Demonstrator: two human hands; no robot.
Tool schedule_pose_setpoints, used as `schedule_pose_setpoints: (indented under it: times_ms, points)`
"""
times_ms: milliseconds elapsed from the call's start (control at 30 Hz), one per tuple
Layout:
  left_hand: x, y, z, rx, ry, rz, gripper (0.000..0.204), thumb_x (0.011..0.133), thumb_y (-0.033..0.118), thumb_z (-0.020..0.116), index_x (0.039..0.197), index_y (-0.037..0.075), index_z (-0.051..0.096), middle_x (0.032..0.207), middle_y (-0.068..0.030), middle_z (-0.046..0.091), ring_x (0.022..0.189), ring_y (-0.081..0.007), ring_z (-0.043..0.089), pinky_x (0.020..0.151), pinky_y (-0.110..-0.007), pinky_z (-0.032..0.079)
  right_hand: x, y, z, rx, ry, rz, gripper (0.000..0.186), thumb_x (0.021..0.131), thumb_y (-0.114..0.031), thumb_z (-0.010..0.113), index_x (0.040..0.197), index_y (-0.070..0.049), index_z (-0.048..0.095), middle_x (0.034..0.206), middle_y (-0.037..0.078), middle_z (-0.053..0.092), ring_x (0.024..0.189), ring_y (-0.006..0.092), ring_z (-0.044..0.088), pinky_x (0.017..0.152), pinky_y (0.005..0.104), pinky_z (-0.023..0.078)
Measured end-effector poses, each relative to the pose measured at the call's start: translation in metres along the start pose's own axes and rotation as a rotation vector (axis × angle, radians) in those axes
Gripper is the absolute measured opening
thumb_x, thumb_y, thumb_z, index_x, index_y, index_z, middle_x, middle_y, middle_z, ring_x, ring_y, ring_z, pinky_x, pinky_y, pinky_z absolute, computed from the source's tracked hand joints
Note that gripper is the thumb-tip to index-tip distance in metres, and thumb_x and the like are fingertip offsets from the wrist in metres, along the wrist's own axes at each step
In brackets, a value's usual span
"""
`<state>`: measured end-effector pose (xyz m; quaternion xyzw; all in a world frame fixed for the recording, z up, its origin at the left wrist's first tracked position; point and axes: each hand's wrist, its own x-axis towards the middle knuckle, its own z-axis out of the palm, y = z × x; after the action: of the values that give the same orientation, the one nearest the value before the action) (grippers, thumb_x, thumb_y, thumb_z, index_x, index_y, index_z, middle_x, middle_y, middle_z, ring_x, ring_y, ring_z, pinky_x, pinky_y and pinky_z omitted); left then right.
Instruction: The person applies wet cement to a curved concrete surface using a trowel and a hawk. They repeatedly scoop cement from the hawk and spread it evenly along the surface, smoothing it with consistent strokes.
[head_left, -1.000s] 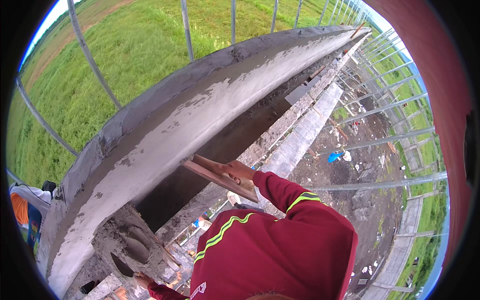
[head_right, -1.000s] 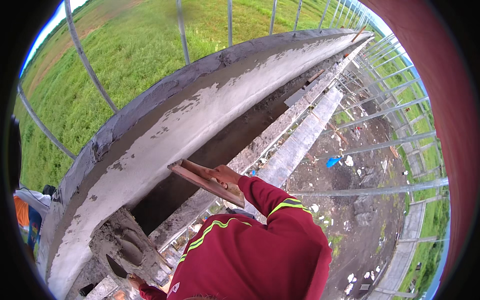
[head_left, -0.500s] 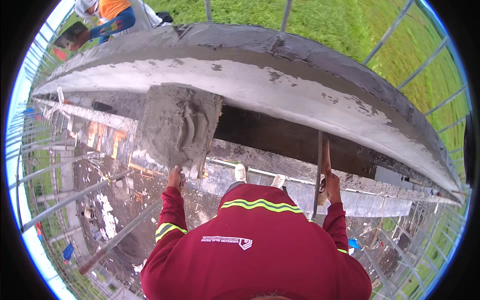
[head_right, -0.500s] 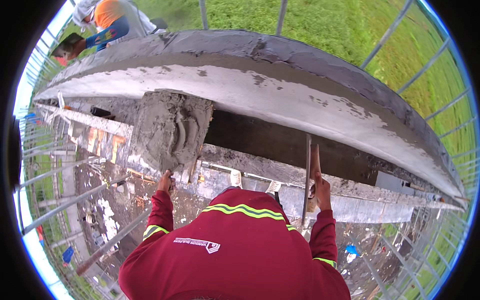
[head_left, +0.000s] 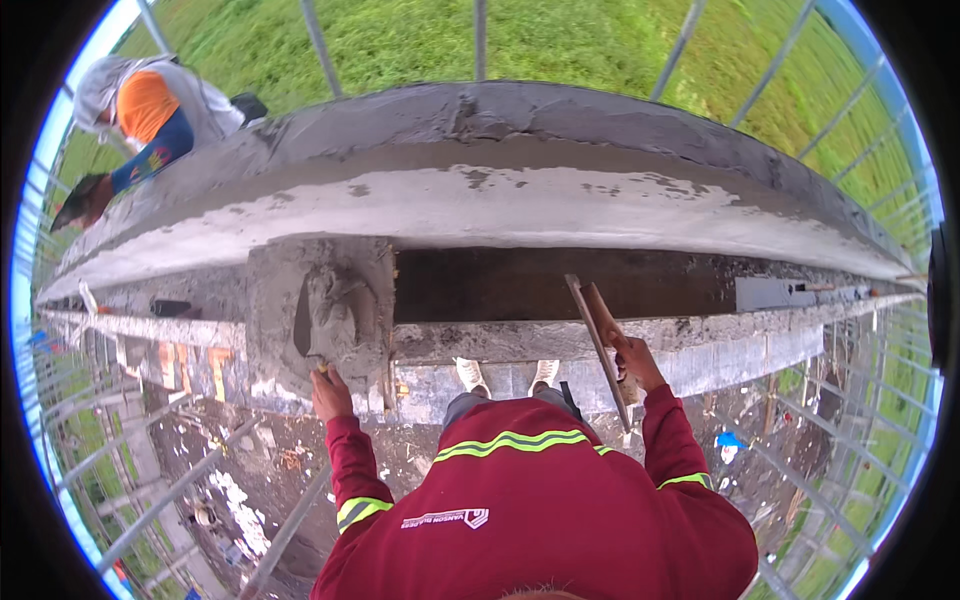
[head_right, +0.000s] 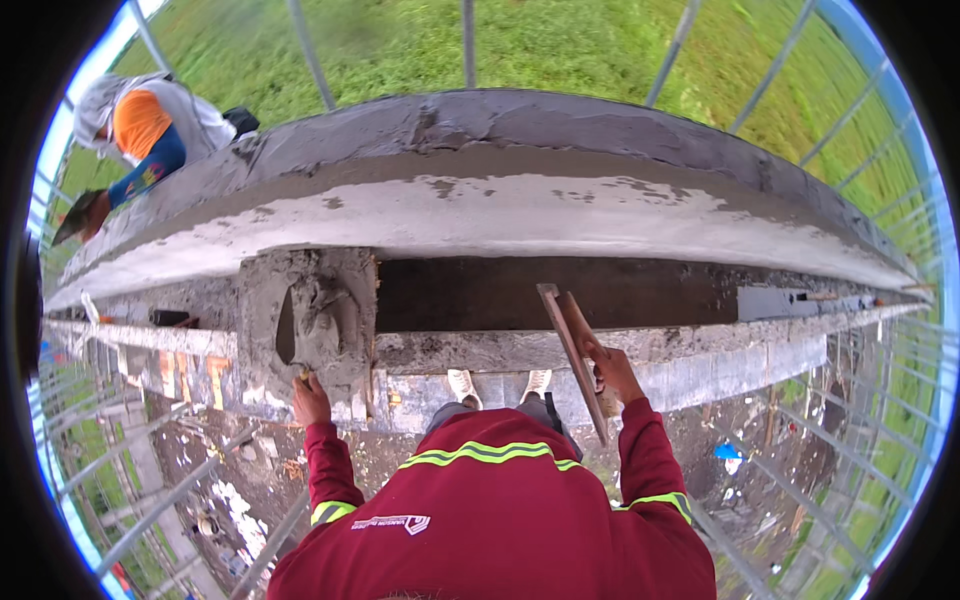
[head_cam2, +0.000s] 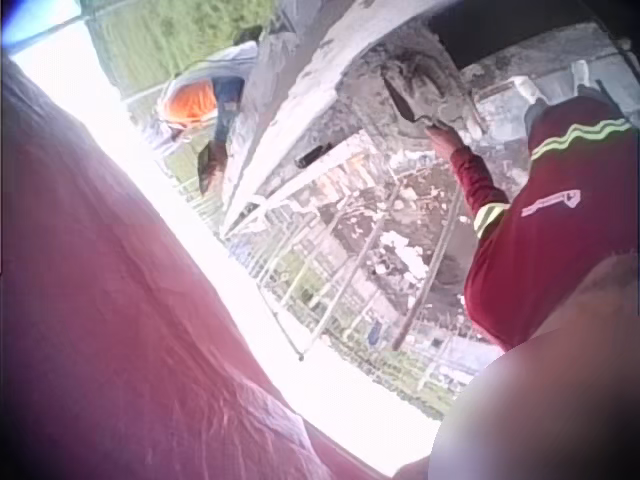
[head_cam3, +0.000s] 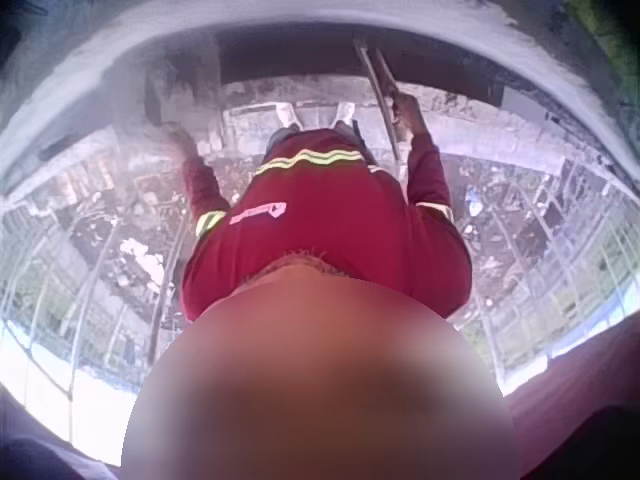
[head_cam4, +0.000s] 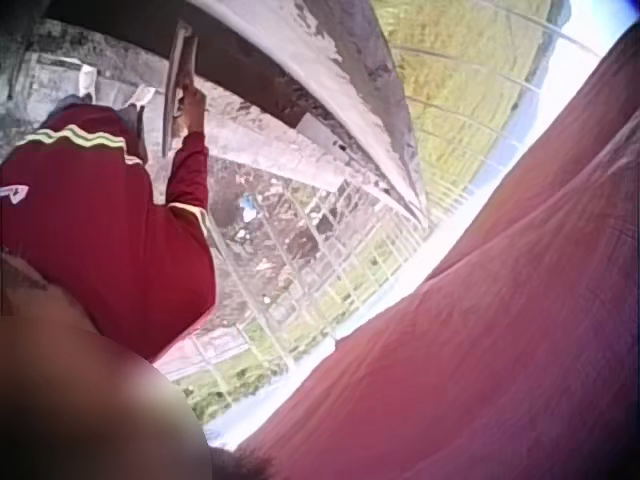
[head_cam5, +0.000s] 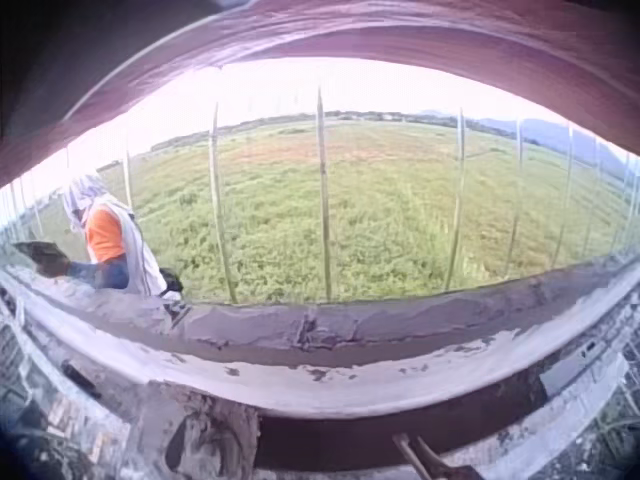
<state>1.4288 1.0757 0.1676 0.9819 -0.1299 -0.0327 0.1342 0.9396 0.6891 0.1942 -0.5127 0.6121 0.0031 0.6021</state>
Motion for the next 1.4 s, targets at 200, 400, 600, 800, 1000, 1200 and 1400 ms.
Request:
schedule_pose_setpoints:
  times_ms: [200, 400, 600, 800, 1000, 1200, 1400]
  points:
    - [-0.025, 0.055, 0.082, -0.234, -0.205, 0.102, 0.062, 0.106, 0.044, 0.051, 0.136, -0.01, 0.05, 0.131, -0.0345, 0.058, 0.119, -0.0494, 0.056, 0.1, -0.052, 0.044, 0.035, 0.04, 0.042, 0.154, -0.11, 0.024, 0.064, 0.093, -0.066, 0.063, 0.079, -0.004, 0.068, 0.061, 0.001, 0.055, 0.049, 0.0124, 0.055, 0.048, 0.0332, 0.049]
    - [-0.04, 0.093, 0.192, -0.336, -0.337, 0.414, 0.056, 0.106, 0.038, 0.054, 0.135, -0.01, 0.05, 0.135, -0.0321, 0.055, 0.127, -0.0486, 0.052, 0.109, -0.053, 0.041, 0.068, 0.08, 0.108, 0.642, -0.162, -0.086, 0.051, 0.103, -0.05, 0.054, 0.109, -0.002, 0.072, 0.092, 0.001, 0.069, 0.079, 0.0108, 0.065, 0.072, 0.0325, 0.055]
    - [-0.039, 0.097, 0.205, -0.209, -0.23, 0.644, 0.043, 0.104, 0.028, 0.057, 0.129, -0.007, 0.054, 0.127, -0.0249, 0.06, 0.129, -0.0459, 0.05, 0.113, -0.055, 0.038, 0.061, 0.086, 0.128, 0.751, -0.291, -0.165, 0.04, 0.105, -0.033, 0.055, 0.129, -0.003, 0.065, 0.115, 0.007, 0.071, 0.102, 0.0151, 0.068, 0.085, 0.0332, 0.056]
    - [-0.039, 0.11, 0.201, -0.11, -0.216, 0.665, 0.04, 0.105, 0.03, 0.056, 0.125, -0.005, 0.054, 0.121, -0.0207, 0.061, 0.118, -0.0406, 0.057, 0.115, -0.054, 0.038, 0.049, 0.075, 0.134, 0.8, -0.239, -0.129, 0.04, 0.105, -0.03, 0.056, 0.134, -0.003, 0.061, 0.12, 0.008, 0.069, 0.106, 0.0162, 0.066, 0.088, 0.0337, 0.055]
    - [-0.041, 0.111, 0.199, -0.102, -0.219, 0.628, 0.039, 0.105, 0.029, 0.057, 0.125, -0.004, 0.054, 0.121, -0.0205, 0.061, 0.12, -0.0413, 0.056, 0.115, -0.055, 0.038, 0.05, 0.074, 0.131, 0.807, -0.194, -0.12, 0.042, 0.105, -0.027, 0.057, 0.139, -0.003, 0.058, 0.125, 0.009, 0.067, 0.11, 0.0172, 0.065, 0.092, 0.0342, 0.055]
    - [-0.042, 0.105, 0.207, -0.097, -0.201, 0.628, 0.04, 0.104, 0.03, 0.059, 0.126, -0.004, 0.054, 0.123, -0.0208, 0.06, 0.124, -0.0425, 0.053, 0.115, -0.056, 0.037, 0.055, 0.07, 0.126, 0.72, -0.153, -0.165, 0.043, 0.105, -0.025, 0.057, 0.142, -0.003, 0.056, 0.128, 0.009, 0.066, 0.112, 0.0174, 0.064, 0.093, 0.0343, 0.055]
    - [-0.04, 0.105, 0.212, -0.098, -0.188, 0.656, 0.04, 0.103, 0.028, 0.06, 0.126, -0.005, 0.054, 0.123, -0.0226, 0.06, 0.123, -0.0439, 0.053, 0.115, -0.055, 0.037, 0.069, 0.074, 0.127, 0.798, -0.219, -0.079, 0.036, 0.107, -0.033, 0.055, 0.121, -0.003, 0.069, 0.102, 0.003, 0.072, 0.086, 0.0103, 0.067, 0.074, 0.0298, 0.056]
